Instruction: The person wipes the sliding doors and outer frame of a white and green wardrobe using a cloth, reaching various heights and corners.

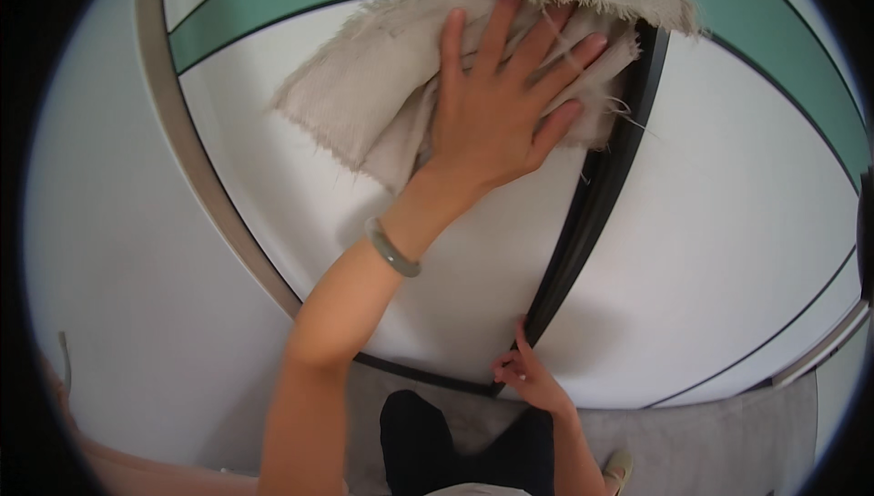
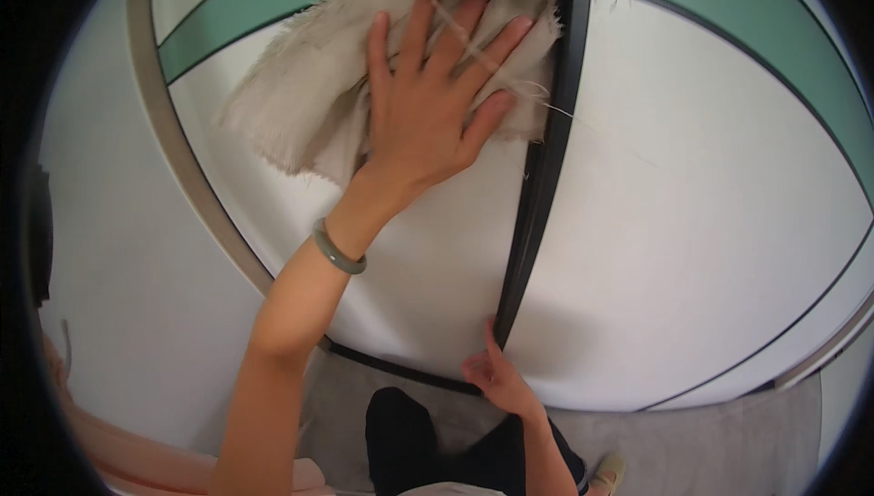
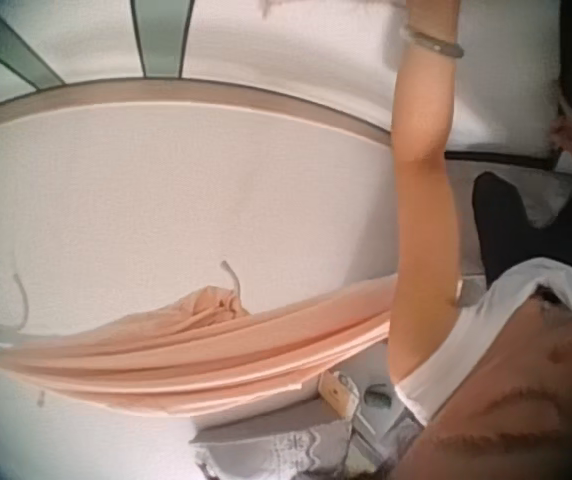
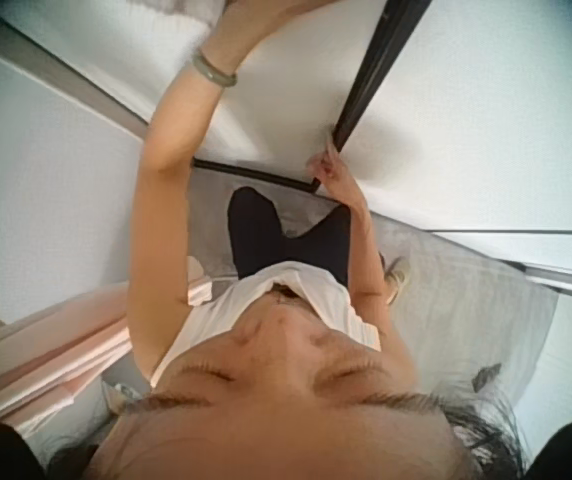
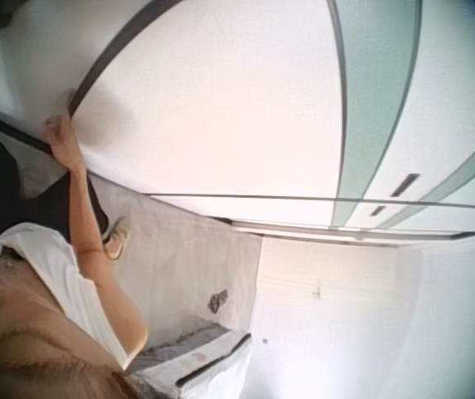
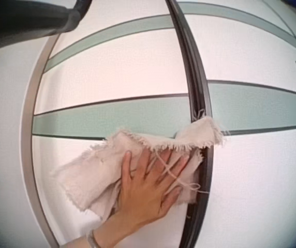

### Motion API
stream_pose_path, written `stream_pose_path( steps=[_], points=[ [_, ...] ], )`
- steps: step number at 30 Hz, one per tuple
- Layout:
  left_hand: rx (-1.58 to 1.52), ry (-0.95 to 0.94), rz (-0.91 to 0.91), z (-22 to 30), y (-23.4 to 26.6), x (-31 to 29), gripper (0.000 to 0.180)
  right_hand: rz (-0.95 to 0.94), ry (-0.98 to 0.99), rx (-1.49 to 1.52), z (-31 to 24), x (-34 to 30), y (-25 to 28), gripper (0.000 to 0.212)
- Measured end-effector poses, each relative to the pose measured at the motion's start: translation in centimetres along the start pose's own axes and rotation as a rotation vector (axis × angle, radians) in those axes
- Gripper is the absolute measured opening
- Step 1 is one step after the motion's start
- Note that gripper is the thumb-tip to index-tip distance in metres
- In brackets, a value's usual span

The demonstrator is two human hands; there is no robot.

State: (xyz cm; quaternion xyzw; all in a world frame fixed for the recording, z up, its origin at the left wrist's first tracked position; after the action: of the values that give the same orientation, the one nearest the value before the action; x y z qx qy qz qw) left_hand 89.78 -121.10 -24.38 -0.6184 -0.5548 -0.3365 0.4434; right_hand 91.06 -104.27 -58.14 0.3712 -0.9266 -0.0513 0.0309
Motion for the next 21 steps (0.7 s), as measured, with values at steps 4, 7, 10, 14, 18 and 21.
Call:
stream_pose_path(
  steps=[4, 7, 10, 14, 18, 21],
  points=[
    [-0.098, 0.022, -0.148, 3.7, 0.3, -5.7, 0.049, -0.077, -0.093, 0.010, 0.4, -1.6, 1.8, 0.056],
    [-0.166, -0.003, -0.348, 6.1, 1.5, -16.7, 0.042, -0.073, -0.135, -0.010, 2.7, -2.2, 1.9, 0.054],
    [-0.178, -0.018, -0.578, 10.1, 4.2, -30.4, 0.036, -0.050, -0.172, -0.016, 5.9, -3.2, 2.4, 0.052],
    [-0.482, 0.150, -0.800, 17.5, 8.6, -48.0, 0.033, -0.070, -0.301, 0.108, 12.4, -3.9, 4.5, 0.048],
    [-0.497, 0.219, -1.006, 20.7, 13.4, -56.1, 0.035, -0.179, -0.405, 0.016, 18.9, -4.9, 7.0, 0.048],
    [-0.440, 0.224, -1.059, 20.7, 14.5, -57.6, 0.036, -0.301, -0.173, 0.129, 29.8, -3.4, 9.8, 0.072]
  ],
)
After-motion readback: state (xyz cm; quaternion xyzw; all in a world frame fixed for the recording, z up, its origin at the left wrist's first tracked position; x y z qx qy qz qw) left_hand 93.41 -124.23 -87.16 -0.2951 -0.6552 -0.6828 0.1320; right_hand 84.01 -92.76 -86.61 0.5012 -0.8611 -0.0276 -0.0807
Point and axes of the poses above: each hand's wrist, its own x-axis towards the middle knuckle, its own y-axis out of the back of the hand, z = x × y, the point moved 4 cm from there along x, towards the middle knuckle, and after that the axes turned 15 degrees about z, right-handed, at the moved point
